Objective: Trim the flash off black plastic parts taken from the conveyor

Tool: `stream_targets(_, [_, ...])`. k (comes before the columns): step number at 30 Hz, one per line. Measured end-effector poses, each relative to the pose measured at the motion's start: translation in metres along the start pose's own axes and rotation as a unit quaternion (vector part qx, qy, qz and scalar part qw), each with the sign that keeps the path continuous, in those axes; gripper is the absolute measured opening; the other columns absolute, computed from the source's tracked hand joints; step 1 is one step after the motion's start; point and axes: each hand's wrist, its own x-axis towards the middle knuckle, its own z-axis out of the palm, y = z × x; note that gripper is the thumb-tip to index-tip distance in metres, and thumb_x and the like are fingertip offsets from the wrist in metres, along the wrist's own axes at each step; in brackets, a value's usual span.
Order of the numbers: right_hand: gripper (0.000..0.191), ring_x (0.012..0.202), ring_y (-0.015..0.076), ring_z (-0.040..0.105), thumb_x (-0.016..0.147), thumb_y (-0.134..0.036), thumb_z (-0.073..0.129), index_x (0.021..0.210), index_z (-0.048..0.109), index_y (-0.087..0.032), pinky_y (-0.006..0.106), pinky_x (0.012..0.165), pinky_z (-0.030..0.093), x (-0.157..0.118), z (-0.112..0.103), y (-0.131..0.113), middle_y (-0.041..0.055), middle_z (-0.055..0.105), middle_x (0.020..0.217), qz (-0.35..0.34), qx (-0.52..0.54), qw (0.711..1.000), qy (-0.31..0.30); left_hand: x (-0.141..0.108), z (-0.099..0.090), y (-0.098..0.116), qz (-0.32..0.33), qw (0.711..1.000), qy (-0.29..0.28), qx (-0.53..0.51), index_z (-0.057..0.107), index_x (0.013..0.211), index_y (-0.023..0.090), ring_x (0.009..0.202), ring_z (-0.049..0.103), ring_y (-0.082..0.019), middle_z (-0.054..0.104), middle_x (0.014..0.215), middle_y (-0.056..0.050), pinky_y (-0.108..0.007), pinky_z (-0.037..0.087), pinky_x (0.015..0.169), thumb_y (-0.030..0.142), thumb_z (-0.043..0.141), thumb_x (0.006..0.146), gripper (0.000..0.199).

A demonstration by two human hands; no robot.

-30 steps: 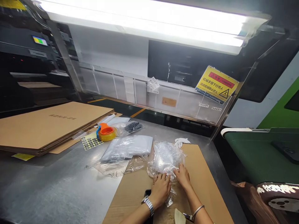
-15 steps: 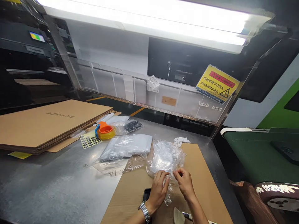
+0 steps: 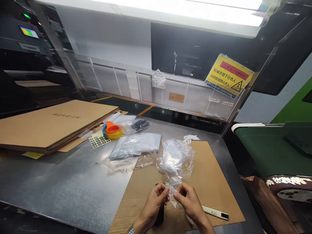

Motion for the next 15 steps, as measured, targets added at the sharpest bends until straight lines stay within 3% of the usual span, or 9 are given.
stream_targets(3, [0.024, 0.058, 0.0119, 0.045, 0.081, -0.037, 0.053, 0.066, 0.048, -0.018, 0.023, 0.054, 0.034, -0.002, 0.0, -0.004, -0.0025, 0.049, 0.061, -0.007, -0.052, 0.998, 0.04, -0.01, -0.009, -0.002, 0.037, 0.996, 0.061, 0.058, 0.055, 0.076, 0.017, 0.064, 0.05, -0.017, 0.053, 0.068, -0.002, -0.031, 0.042, 0.062, 0.042, 0.055, 0.079, 0.025])
stream_targets(5, [0.019, 0.061, 0.0129, 0.046, 0.082, -0.03, 0.053, 0.067, 0.05, -0.019, 0.024, 0.057, 0.034, -0.004, 0.006, -0.011, -0.0013, 0.051, 0.064, -0.031, -0.089, 0.995, 0.045, -0.019, -0.012, -0.001, 0.091, 0.983, 0.101, 0.127, 0.059, 0.097, 0.018, 0.089, 0.052, -0.023, 0.058, 0.093, -0.008, -0.038, 0.04, 0.081, 0.034, 0.059, 0.077, 0.025])
stream_targets(7, [0.013, 0.066, 0.0142, 0.048, 0.083, -0.023, 0.051, 0.07, 0.052, -0.019, 0.025, 0.061, 0.035, -0.005, 0.015, -0.019, -0.0003, 0.054, 0.069, -0.067, -0.116, 0.991, 0.032, -0.027, -0.015, 0.0, 0.189, 0.933, 0.121, 0.282, 0.054, 0.115, 0.021, 0.107, 0.046, -0.026, 0.053, 0.114, -0.012, -0.042, 0.034, 0.092, 0.025, 0.056, 0.08, 0.035])
stream_targets(10, [0.012, 0.071, 0.0157, 0.049, 0.083, -0.018, 0.049, 0.074, 0.054, -0.02, 0.026, 0.064, 0.037, -0.005, 0.026, -0.028, 0.0008, 0.055, 0.075, -0.118, -0.139, 0.983, 0.006, -0.033, -0.022, 0.004, 0.294, 0.817, 0.095, 0.487, 0.058, 0.111, 0.024, 0.093, 0.053, -0.023, 0.06, 0.098, -0.008, -0.039, 0.039, 0.082, 0.015, 0.045, 0.086, 0.029])
stream_targets(12, [0.012, 0.072, 0.016, 0.049, 0.084, -0.016, 0.048, 0.074, 0.055, -0.02, 0.027, 0.064, 0.037, -0.004, 0.031, -0.031, 0.0013, 0.055, 0.075, -0.139, -0.148, 0.979, 0.001, -0.032, -0.031, 0.006, 0.294, 0.801, 0.086, 0.514, 0.062, 0.1, 0.023, 0.078, 0.054, -0.02, 0.061, 0.082, -0.005, -0.035, 0.04, 0.072, 0.014, 0.042, 0.088, 0.025])
stream_targets(15, [0.01, 0.073, 0.0156, 0.05, 0.085, -0.016, 0.05, 0.077, 0.055, -0.02, 0.026, 0.064, 0.037, 0.001, 0.035, -0.032, 0.0013, 0.056, 0.076, -0.156, -0.152, 0.976, 0.005, -0.029, -0.048, 0.009, 0.283, 0.798, 0.093, 0.525, 0.061, 0.096, 0.02, 0.073, 0.053, -0.019, 0.06, 0.079, -0.005, -0.033, 0.041, 0.067, 0.016, 0.041, 0.089, 0.022])
